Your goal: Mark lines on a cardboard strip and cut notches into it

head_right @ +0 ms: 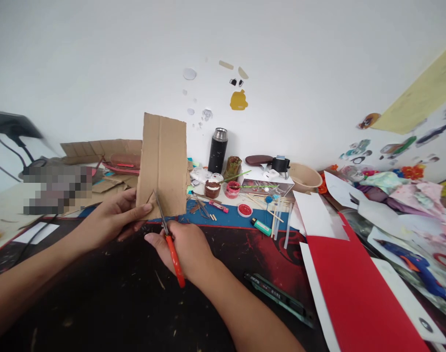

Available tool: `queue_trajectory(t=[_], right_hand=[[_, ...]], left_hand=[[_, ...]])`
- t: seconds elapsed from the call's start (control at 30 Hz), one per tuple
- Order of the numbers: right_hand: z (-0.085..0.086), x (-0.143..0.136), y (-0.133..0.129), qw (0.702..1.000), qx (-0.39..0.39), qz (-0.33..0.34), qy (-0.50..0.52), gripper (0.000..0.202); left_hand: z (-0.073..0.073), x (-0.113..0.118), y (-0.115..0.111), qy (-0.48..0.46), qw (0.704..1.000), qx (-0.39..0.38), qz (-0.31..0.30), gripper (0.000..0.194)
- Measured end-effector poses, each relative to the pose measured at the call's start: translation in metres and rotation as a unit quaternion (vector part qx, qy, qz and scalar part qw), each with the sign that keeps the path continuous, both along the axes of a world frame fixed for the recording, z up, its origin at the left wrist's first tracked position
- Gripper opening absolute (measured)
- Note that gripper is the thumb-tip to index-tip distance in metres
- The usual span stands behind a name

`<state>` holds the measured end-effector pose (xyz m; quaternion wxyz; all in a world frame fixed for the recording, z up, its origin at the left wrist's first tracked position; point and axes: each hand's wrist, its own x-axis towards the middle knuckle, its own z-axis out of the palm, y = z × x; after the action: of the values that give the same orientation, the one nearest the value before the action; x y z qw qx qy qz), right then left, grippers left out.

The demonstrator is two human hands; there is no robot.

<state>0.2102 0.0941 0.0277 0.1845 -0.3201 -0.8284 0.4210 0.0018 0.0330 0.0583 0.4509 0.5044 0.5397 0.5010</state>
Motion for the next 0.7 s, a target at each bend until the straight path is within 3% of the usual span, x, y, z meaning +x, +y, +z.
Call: queue_trajectory(t=[0.7], right_hand=[[-0.0025, 0.0005, 0.0004, 0.997, 0.079, 0.001, -0.018, 0.025]], left_hand=[[0.0030, 0.0016, -0.0025, 0.006, 1.000, 0.001, -0.001, 0.046]])
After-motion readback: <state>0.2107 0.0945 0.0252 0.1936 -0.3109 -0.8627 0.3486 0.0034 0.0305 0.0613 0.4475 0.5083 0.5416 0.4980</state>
